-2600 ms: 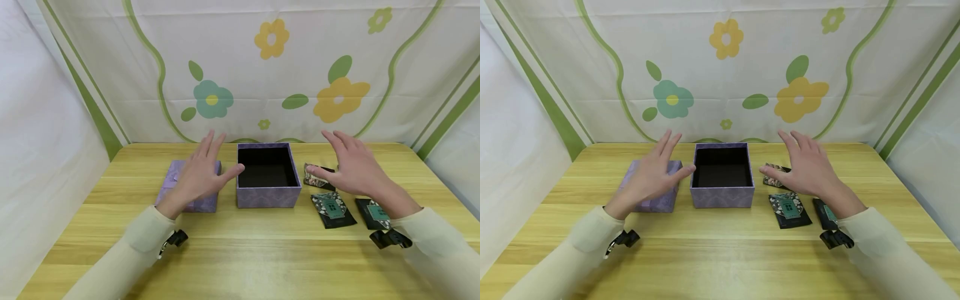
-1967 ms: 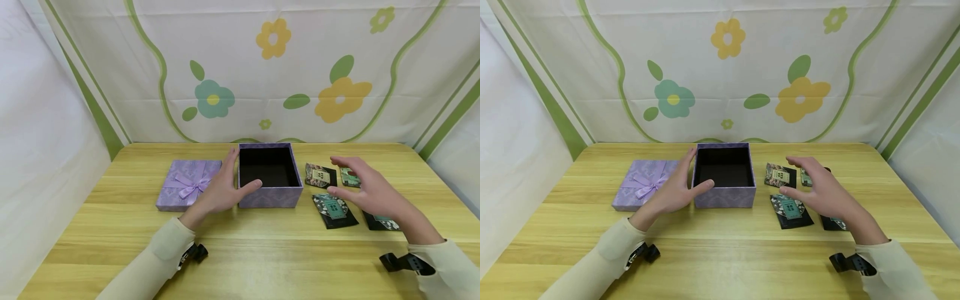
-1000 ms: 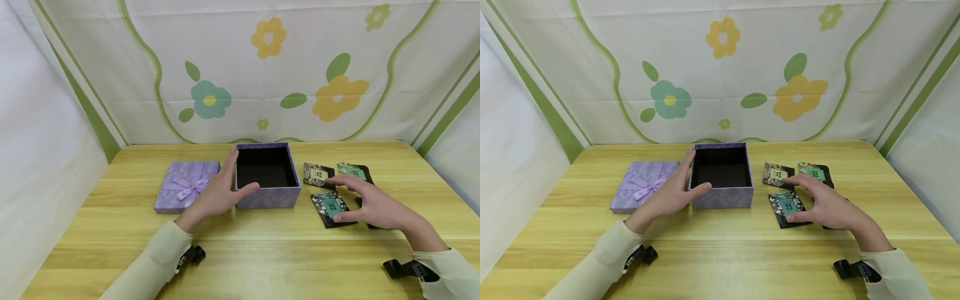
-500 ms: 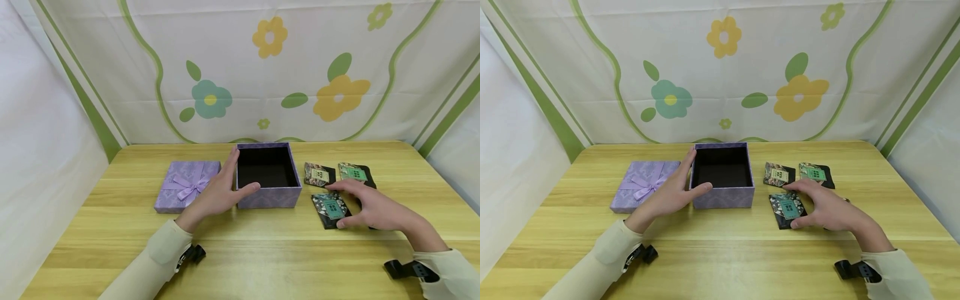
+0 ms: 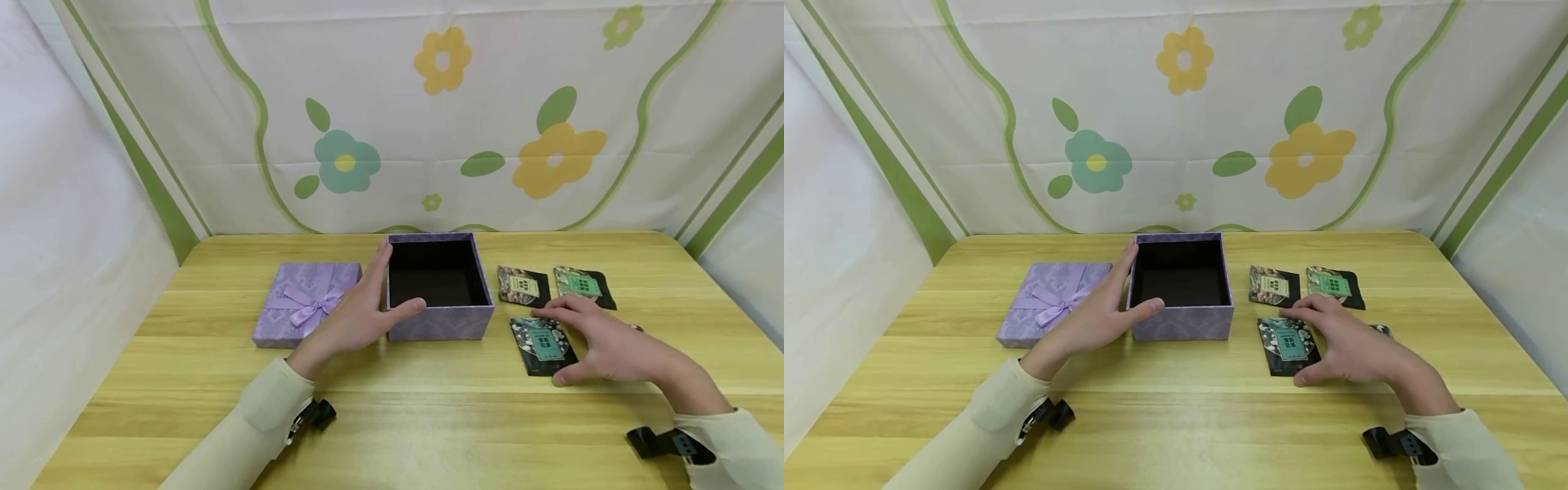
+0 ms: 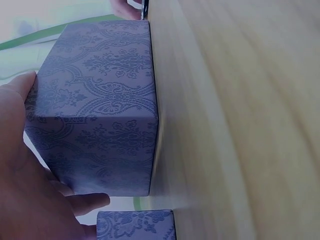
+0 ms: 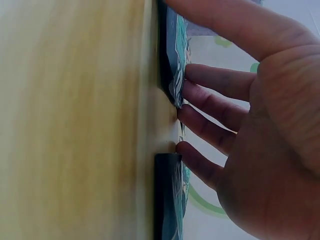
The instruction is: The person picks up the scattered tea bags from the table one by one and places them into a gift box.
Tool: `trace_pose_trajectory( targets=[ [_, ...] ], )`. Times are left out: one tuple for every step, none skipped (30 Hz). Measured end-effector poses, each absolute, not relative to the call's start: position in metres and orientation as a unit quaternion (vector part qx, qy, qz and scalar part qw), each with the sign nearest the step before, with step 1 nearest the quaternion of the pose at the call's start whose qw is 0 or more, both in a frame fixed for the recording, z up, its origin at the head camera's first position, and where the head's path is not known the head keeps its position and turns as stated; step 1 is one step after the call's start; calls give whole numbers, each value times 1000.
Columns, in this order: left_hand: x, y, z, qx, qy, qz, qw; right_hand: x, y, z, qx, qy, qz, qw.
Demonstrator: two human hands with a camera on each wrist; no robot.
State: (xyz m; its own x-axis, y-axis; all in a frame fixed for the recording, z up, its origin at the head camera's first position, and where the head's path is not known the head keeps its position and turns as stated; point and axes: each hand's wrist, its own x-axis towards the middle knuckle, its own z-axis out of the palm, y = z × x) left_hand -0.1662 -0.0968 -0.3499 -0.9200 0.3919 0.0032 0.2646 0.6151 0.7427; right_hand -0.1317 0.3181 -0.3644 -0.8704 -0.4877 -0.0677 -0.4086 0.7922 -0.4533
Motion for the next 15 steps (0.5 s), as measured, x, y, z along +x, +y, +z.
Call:
trace_pose_trajectory(
  targets=[
    [-166,-97,-350,184,895,398,80,-132,318,-365,-239,943,-213,90],
    [-166,-97,-350,183,895,398,80,-132,318,-365,-241,943,-209,90],
    [-166,-97,-350,183,895,398,80,-132,317,-365,-242,944,-206,89],
    [-166,-97,-350,184,895,398,81,-132,317,-365,-244,944,-203,88],
    [-166,-97,-350,184,895,398,81,-131,317,-365,-244,945,-201,86],
    [-166,-97,-350,185,895,398,81,-131,317,-365,-245,945,-199,85],
    [-166,-96,-349,185,895,398,82,-131,317,-365,-246,945,-198,84],
    [-166,-96,-349,185,895,398,82,-131,317,-365,-246,945,-197,83],
    [-166,-96,-349,185,894,399,82,-131,317,-366,-246,946,-197,81],
    [-166,-96,-349,185,894,399,83,-131,317,-366,-246,946,-197,80],
    [-166,-96,-348,186,894,399,83,-131,317,-366,-246,946,-198,79],
    [-166,-97,-348,186,894,399,83,-131,317,-366,-247,945,-199,78],
    [-166,-97,-348,186,894,399,83,-131,317,-366,-249,944,-201,76],
    [-166,-97,-348,186,894,400,84,-131,317,-366,-249,944,-203,73],
    [-166,-97,-349,185,894,399,85,-131,316,-366,-250,944,-204,70]
  ],
)
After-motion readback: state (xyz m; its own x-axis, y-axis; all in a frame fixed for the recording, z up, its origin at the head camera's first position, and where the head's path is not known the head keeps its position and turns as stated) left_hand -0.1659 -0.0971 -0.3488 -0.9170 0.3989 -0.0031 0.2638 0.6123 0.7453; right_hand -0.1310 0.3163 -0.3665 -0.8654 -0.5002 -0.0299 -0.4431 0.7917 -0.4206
